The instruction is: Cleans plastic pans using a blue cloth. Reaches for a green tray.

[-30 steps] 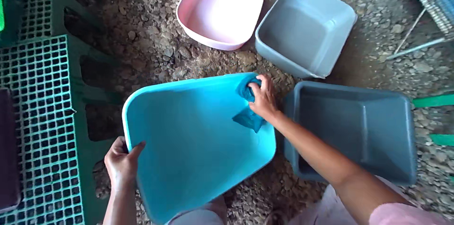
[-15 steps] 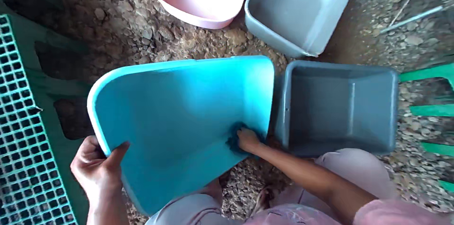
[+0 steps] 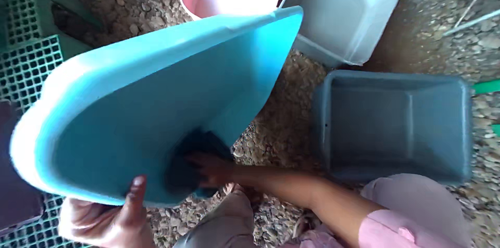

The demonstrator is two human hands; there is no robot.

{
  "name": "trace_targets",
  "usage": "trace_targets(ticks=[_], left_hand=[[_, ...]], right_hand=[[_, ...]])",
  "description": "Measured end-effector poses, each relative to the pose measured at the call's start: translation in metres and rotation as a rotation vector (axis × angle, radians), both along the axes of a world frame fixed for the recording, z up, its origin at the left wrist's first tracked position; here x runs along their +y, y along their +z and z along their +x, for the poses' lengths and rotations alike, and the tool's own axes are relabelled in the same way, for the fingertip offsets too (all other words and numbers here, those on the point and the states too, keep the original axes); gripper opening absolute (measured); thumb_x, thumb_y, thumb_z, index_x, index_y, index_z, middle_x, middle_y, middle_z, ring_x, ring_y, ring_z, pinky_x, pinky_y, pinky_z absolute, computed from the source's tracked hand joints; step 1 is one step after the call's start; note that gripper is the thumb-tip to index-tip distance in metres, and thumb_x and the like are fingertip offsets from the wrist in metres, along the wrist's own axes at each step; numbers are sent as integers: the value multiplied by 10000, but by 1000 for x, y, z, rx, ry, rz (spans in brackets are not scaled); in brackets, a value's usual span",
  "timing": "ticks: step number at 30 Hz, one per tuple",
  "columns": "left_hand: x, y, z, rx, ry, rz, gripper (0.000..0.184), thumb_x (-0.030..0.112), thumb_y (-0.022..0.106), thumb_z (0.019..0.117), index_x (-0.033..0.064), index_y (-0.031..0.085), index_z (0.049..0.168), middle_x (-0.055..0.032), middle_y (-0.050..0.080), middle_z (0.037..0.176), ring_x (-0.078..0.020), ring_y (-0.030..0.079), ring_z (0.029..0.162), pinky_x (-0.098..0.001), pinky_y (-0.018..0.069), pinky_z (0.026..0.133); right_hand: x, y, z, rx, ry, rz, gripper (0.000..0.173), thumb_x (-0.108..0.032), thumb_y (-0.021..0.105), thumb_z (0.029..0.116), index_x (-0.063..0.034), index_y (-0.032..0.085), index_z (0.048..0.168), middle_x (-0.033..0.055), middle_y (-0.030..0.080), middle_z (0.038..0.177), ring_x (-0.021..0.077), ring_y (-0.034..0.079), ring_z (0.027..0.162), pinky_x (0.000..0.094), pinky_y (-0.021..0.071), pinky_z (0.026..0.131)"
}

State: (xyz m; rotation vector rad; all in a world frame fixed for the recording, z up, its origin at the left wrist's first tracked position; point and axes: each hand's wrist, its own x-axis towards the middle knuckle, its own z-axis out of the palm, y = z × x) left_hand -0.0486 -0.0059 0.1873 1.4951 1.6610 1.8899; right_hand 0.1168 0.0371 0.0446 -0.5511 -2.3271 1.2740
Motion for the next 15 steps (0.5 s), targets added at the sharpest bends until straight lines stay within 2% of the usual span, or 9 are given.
trace_targets(ticks=[2,4,5,7,8,9,11,13,15], left_hand=[[-1,-10,-4,-18,56,24,281,183,849,814,204,687,1043,110,742,985,-68,719,919,-278,622,817],[-10,-8,-7,-14,67,8,274,182,847,820,200,679,1035,108,738,967,-70,719,902,-275,624,797],[-12,-4,-5,-3,71,-4,261,171,838,820,204,678,1023,115,734,956,-65,717,895,-268,622,794],[-12,-2,-4,22,67,-11,251,147,820,839,208,682,1039,121,739,971,-62,719,914,-266,621,816],[-10,-3,-4,33,60,-7,245,141,812,849,209,690,1050,119,745,984,-60,721,926,-264,620,825],[-9,-4,-3,44,55,-7,244,140,806,853,210,688,1054,118,747,988,-56,722,930,-261,619,828],[-9,-3,1,44,48,0,256,141,815,844,201,685,1056,112,740,989,-55,718,930,-264,615,832],[-10,3,7,54,43,-2,297,147,821,837,176,666,1089,110,739,1010,-54,714,952,-269,611,845],[-10,11,10,69,30,11,329,137,815,844,195,690,1142,135,746,1060,-32,706,1003,-251,598,884]], right_hand=[[45,-32,35,-188,-173,33,412,-242,750,882,-10,735,1222,220,584,1445,412,505,1385,639,370,1139],[105,-43,77,-555,-303,-66,402,-248,675,970,-29,690,1307,221,536,1491,411,467,1411,612,366,1152],[131,-47,93,-746,-379,-83,396,-264,654,989,-29,683,1307,242,529,1478,438,471,1390,633,405,1103],[163,-31,100,-1010,-528,-158,388,-271,673,965,33,697,1205,298,547,1401,494,499,1319,691,453,989],[162,-5,89,-1060,-541,-203,412,-290,679,947,56,690,1171,307,562,1364,499,526,1282,698,470,955],[146,28,72,-1022,-501,-219,445,-340,683,939,47,689,1159,296,583,1333,481,561,1245,683,490,935],[86,70,31,-708,-342,-159,486,-412,693,925,-60,706,1259,222,566,1431,404,510,1351,638,435,1058],[30,63,-4,-382,-85,-112,487,-357,694,948,-113,665,1369,211,448,1569,420,347,1492,723,286,1138],[22,35,-20,-264,83,-89,455,-279,691,968,-101,648,1384,213,396,1606,442,286,1521,753,253,1127]])
